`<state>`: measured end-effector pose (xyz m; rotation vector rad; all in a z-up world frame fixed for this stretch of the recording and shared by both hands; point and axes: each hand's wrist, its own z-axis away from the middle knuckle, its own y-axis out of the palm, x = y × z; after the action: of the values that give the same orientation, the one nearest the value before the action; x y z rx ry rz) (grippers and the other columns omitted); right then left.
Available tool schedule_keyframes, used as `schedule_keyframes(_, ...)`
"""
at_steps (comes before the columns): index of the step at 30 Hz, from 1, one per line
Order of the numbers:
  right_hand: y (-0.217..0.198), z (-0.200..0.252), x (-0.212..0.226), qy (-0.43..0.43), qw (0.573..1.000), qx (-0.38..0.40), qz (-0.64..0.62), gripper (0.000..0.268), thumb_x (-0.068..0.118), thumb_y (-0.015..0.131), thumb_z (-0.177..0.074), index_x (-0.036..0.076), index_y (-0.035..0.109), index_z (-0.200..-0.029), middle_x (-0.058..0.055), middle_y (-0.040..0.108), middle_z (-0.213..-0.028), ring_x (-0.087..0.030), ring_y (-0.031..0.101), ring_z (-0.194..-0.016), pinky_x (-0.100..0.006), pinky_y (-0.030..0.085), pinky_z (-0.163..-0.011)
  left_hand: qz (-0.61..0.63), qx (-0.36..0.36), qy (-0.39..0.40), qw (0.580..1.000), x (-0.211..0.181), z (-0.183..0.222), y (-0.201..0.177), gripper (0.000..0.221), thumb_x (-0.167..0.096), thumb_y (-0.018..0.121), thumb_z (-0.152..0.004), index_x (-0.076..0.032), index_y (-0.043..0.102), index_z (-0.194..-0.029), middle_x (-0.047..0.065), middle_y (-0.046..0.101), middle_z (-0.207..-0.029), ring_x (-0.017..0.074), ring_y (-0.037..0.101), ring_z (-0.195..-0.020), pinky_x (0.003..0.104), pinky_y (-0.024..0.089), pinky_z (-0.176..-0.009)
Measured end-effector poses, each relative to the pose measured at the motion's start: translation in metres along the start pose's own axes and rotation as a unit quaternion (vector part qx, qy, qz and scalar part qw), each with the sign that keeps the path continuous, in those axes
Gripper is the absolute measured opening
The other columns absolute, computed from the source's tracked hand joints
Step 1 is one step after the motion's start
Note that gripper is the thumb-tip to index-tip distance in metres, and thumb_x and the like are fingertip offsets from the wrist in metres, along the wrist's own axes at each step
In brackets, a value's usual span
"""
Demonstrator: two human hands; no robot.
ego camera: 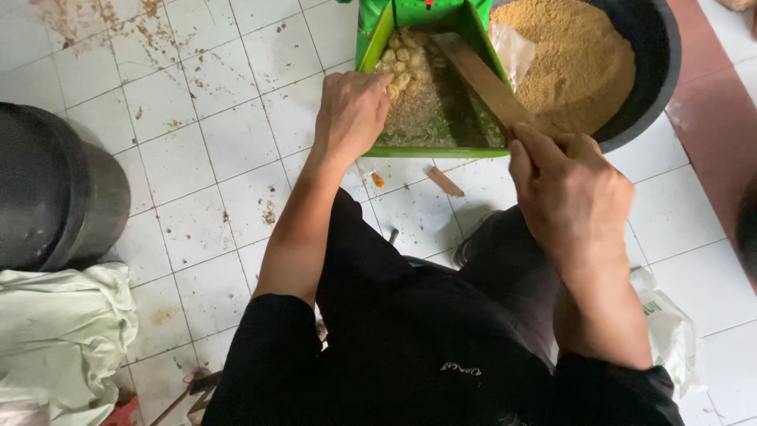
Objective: The person feeds cassava roots into a green grinding machine using a wooden pusher. The person repeatedly pushes the roots into the machine's hopper while the machine processes them into a fine meal collected in a large black basin.
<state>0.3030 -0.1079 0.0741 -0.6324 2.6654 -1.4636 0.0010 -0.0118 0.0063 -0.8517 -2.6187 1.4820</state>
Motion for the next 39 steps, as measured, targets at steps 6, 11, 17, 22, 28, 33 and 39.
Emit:
schedule_keyframes(6, -0.038, 0.018, -0.004, 0.101, 0.978, 0.011, -0.184, 0.018, 0.014, 0.068, -0.103, 0.006, 0.075, -0.117, -0.016, 0.073, -0.09, -0.028, 0.072, -0.072, -0.038, 0.056, -0.062, 0.032, -0.027, -0.022, 0.999, 0.01, -0.004, 0.001, 0.028, 0.002, 0.066, -0.096, 0.002, 0.07, -0.124, 0.017, 0.076, -0.099, 0.0284, 0.073, -0.081, 0.044, 0.057, -0.083)
schedule_keyframes(11, -0.034, 0.017, -0.009, 0.105, 0.973, 0.044, -0.202, 0.017, 0.014, 0.069, -0.113, 0.006, 0.077, -0.126, -0.015, 0.075, -0.09, -0.026, 0.075, -0.08, -0.036, 0.059, -0.073, 0.013, -0.076, 0.013, 0.997, 0.017, -0.005, 0.001, 0.036, 0.005, 0.064, -0.099, 0.0, 0.059, -0.134, 0.018, 0.073, -0.112, 0.0322, 0.074, -0.093, 0.046, 0.058, -0.091)
schedule_keyframes(17, -0.035, 0.033, -0.03, 0.11, 0.97, 0.046, -0.214, 0.017, 0.013, 0.07, -0.111, 0.006, 0.077, -0.126, -0.015, 0.075, -0.093, -0.025, 0.075, -0.08, -0.035, 0.058, -0.073, -0.007, -0.111, 0.024, 0.994, 0.019, 0.008, -0.005, 0.051, 0.005, 0.062, -0.102, -0.004, 0.047, -0.15, 0.02, 0.065, -0.138, 0.0387, 0.068, -0.12, 0.045, 0.057, -0.104)
schedule_keyframes(22, -0.045, 0.034, -0.04, 0.11, 0.964, 0.038, -0.238, 0.017, 0.011, 0.068, -0.107, 0.002, 0.075, -0.12, -0.016, 0.073, -0.087, -0.024, 0.073, -0.075, -0.035, 0.056, -0.068, -0.046, -0.094, 0.007, 0.995, 0.019, 0.02, -0.009, 0.051, 0.003, 0.063, -0.103, -0.002, 0.045, -0.151, 0.021, 0.065, -0.135, 0.0389, 0.067, -0.119, 0.047, 0.056, -0.103)
schedule_keyframes(28, -0.036, 0.05, -0.069, 0.11, 0.959, 0.058, -0.256, 0.021, 0.018, 0.067, -0.117, 0.0, 0.076, -0.123, -0.015, 0.075, -0.09, -0.015, 0.07, -0.069, -0.029, 0.055, -0.061, -0.13, 0.189, -0.073, 0.97, 0.022, 0.011, -0.006, 0.04, 0.007, 0.058, -0.102, 0.009, 0.054, -0.141, 0.03, 0.064, -0.13, 0.0366, 0.07, -0.11, 0.04, 0.063, -0.093)
schedule_keyframes(33, -0.034, 0.076, -0.095, 0.2, 0.9, 0.016, -0.388, 0.037, 0.026, 0.06, -0.123, -0.009, 0.072, -0.124, -0.015, 0.073, -0.088, -0.009, 0.059, -0.061, -0.023, 0.046, -0.053, -0.135, 0.407, -0.15, 0.891, 0.018, -0.042, 0.028, 0.054, 0.01, 0.062, -0.082, 0.017, 0.049, -0.134, 0.032, 0.058, -0.126, 0.0388, 0.066, -0.105, 0.042, 0.058, -0.086)
schedule_keyframes(39, -0.028, 0.098, -0.114, 0.195, 0.88, -0.01, -0.433, 0.04, 0.027, 0.055, -0.121, -0.009, 0.069, -0.126, -0.015, 0.07, -0.085, -0.005, 0.056, -0.054, -0.018, 0.044, -0.049, -0.015, 0.443, -0.213, 0.871, 0.008, -0.083, 0.061, 0.032, -0.005, 0.053, -0.105, -0.004, 0.063, -0.136, 0.016, 0.07, -0.132, 0.0256, 0.071, -0.115, 0.039, 0.056, -0.096)
